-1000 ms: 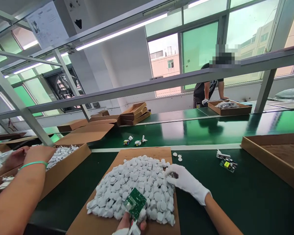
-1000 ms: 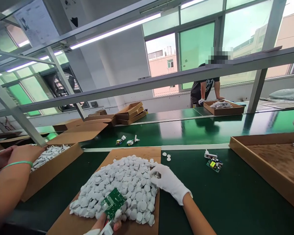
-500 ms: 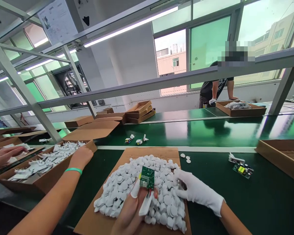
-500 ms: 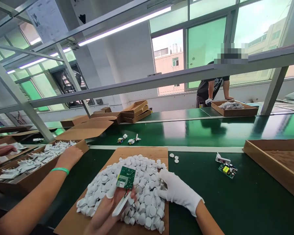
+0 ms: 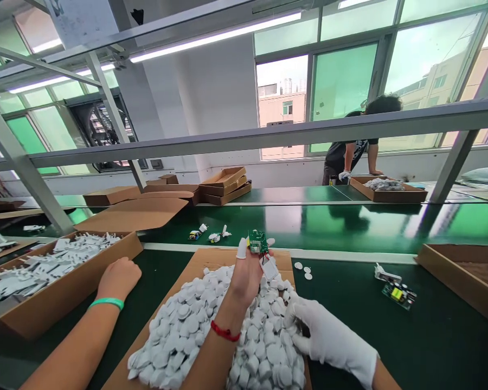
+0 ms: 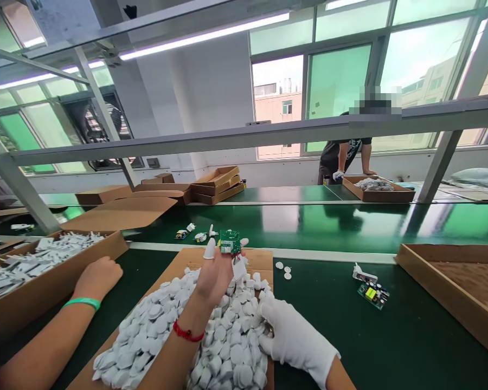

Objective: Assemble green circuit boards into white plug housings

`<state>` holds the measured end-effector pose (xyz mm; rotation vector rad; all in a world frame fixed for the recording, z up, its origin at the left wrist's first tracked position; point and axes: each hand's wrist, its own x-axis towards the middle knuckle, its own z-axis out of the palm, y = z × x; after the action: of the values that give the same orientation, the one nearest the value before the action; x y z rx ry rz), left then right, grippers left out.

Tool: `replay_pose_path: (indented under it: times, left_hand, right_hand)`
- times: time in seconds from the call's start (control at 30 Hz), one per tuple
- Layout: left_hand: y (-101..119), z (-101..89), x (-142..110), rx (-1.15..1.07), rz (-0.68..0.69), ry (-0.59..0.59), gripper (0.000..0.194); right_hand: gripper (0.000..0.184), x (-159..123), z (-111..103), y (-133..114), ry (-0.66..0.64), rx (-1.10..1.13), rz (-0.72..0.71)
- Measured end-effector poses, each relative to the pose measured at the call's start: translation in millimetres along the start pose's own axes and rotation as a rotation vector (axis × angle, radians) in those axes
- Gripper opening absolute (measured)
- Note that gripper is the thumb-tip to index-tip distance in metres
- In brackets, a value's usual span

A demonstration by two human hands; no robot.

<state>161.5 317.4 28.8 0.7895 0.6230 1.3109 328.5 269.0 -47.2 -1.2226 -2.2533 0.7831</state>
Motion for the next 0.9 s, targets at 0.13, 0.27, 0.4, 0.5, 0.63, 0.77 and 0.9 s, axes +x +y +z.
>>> replay_pose_path:
  times: [0.13, 0.27, 0.4, 0.5, 0.63, 0.77, 0.9]
  left_hand:
    - [-3, -4.3, -3, -0.075, -0.064, 0.013, 0.052]
    - [-6, -9.1, -14, -0.024, 0.009, -0.036, 0.081]
    - [-4, -11.6, -25, 0.099, -0.004, -0.094, 0.101]
    - [-4, -14.2, -27, 0.176, -0.036, -0.151, 0.094]
    - [-5, -20.9, -25, 0.251, 0.000, -0.178, 0.079]
    - [-2, -26.2, -23, 0.299, 0.121, -0.135, 0.077]
    - [1, -26.0, -22, 0.294, 0.184, -0.125, 0.079]
  right_hand:
    - [0.010, 0, -2, 3, -0.043, 0.061, 0.028]
    - [0.008, -3, -5, 8, -0.065, 0.203, -0.013]
    - [0.004, -6, -10, 14, -0.093, 0.371, 0.051]
    - [0.013, -4, -10, 22, -0.031, 0.474, 0.108]
    - [0.034, 5, 1, 29, 0.093, 0.785, 0.114]
    - [0.048, 11, 12, 21, 0.142, 1.079, 0.148]
    - [0.046, 8, 7, 7, 0.275, 1.284, 0.270]
